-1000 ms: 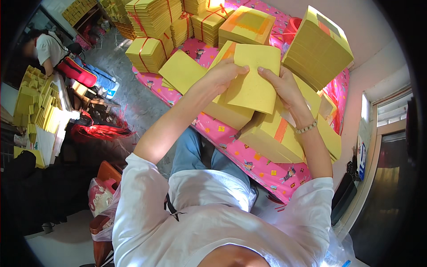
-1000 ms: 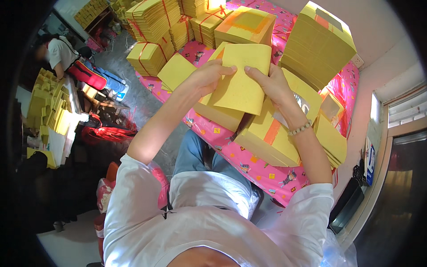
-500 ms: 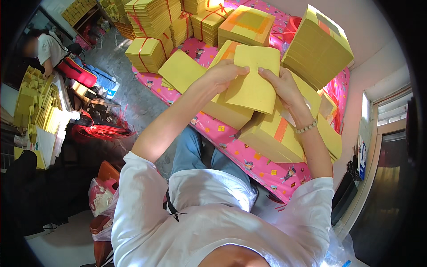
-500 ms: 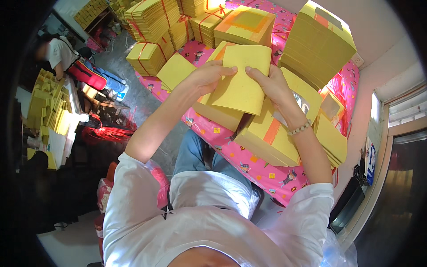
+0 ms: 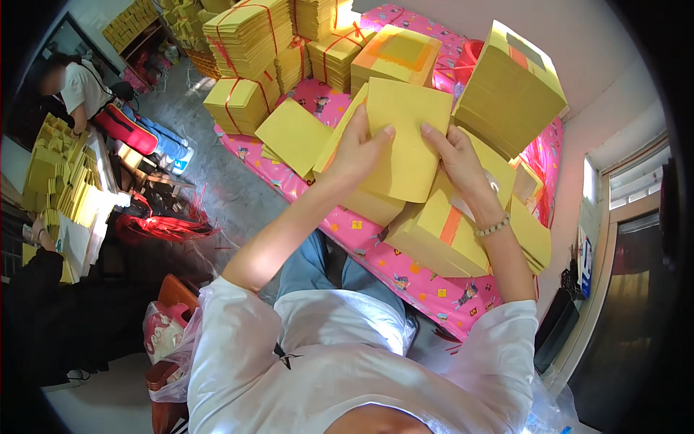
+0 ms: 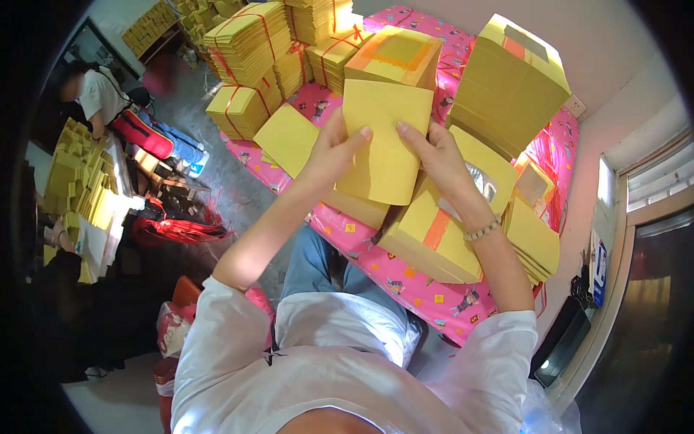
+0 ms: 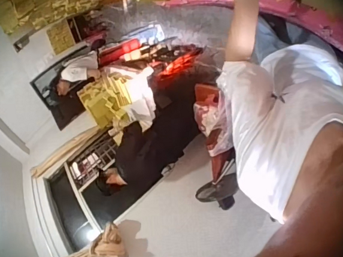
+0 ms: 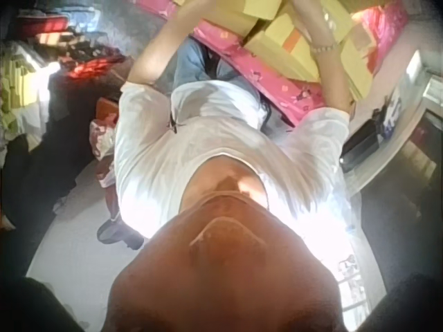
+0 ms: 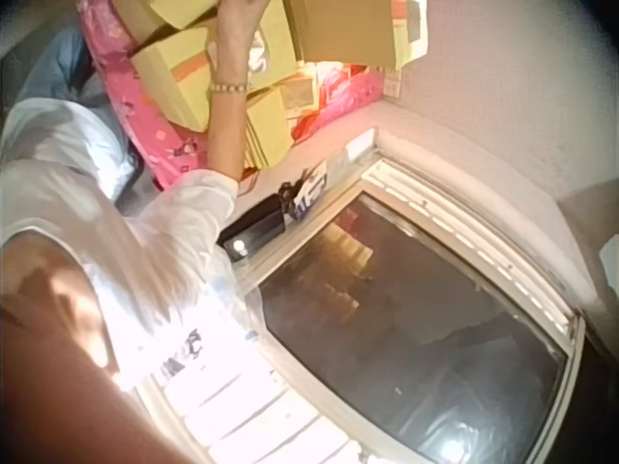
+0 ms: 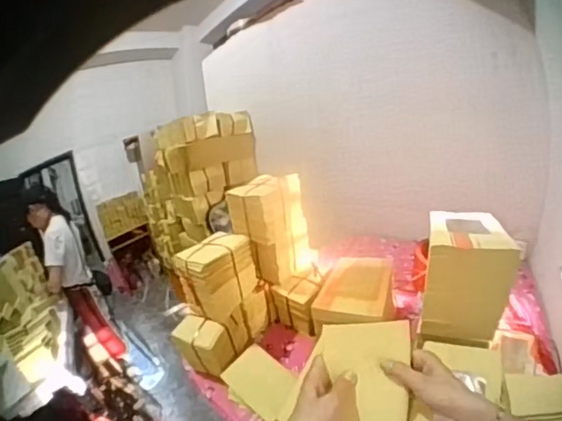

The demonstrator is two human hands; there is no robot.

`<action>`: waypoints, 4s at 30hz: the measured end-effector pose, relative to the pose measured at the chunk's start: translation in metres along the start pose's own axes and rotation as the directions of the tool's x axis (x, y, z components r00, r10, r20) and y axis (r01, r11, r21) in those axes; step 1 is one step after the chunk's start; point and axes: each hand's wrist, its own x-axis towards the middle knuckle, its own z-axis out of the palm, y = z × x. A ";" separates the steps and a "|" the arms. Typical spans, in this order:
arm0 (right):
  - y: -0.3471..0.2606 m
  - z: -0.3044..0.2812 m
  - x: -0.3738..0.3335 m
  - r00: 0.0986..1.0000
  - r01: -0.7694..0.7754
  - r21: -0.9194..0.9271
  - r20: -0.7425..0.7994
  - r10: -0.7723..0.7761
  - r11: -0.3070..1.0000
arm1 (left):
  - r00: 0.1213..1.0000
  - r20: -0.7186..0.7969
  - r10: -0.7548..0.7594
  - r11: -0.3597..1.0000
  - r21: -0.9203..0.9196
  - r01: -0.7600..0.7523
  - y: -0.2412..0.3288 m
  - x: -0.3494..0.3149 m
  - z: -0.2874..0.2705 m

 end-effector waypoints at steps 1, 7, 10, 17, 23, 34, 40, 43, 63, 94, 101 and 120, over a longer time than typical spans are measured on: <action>0.001 -0.002 -0.001 0.999 0.030 -0.010 0.028 -0.030 0.999 | 0.999 -0.001 0.040 0.999 -0.005 -0.040 0.001 -0.004 0.001; -0.006 0.005 -0.014 0.985 0.172 -0.074 0.001 -0.173 0.982 | 0.988 0.012 0.156 0.987 -0.045 -0.155 0.017 -0.023 0.004; -0.012 0.006 -0.017 0.962 0.270 0.031 -0.042 -0.268 0.962 | 0.981 0.000 0.192 0.981 -0.039 -0.192 0.022 -0.031 0.003; -0.019 0.010 -0.020 0.951 0.306 -0.084 -0.025 -0.309 0.948 | 0.993 0.016 0.116 0.992 -0.055 -0.115 0.028 -0.045 -0.004; -0.017 0.017 -0.018 0.948 0.293 -0.114 -0.096 -0.304 0.949 | 0.999 0.007 0.051 0.993 -0.104 -0.050 0.030 -0.051 -0.010; -0.015 0.022 -0.027 0.979 0.202 -0.244 0.037 -0.199 0.948 | 0.999 -0.049 0.008 0.991 -0.133 -0.015 0.037 -0.058 -0.017; -0.012 0.022 -0.027 0.983 0.154 -0.283 0.141 -0.118 0.947 | 0.995 -0.097 0.017 0.993 -0.117 -0.028 0.043 -0.059 -0.022; -0.018 0.029 -0.028 0.987 0.126 -0.294 0.131 -0.090 0.948 | 0.994 -0.110 0.020 0.993 -0.113 -0.032 0.043 -0.060 -0.025; -0.024 0.052 -0.008 0.964 0.209 -0.310 0.222 -0.143 0.927 | 0.925 -0.339 0.170 0.964 -0.137 -0.227 0.071 -0.042 -0.045; 0.016 0.032 -0.035 0.858 0.500 -0.847 0.457 -0.233 0.180 | 0.755 -0.574 -0.316 0.926 -0.361 0.113 -0.095 0.002 -0.179; 0.006 0.031 -0.032 0.899 0.439 -0.850 0.411 -0.155 0.291 | 0.786 -0.605 -0.125 0.972 0.083 0.219 -0.105 0.001 -0.191; 0.005 0.020 -0.022 0.971 0.200 -0.724 0.235 -0.037 0.660 | 0.820 -0.496 0.287 0.877 0.480 -0.016 -0.048 -0.052 -0.127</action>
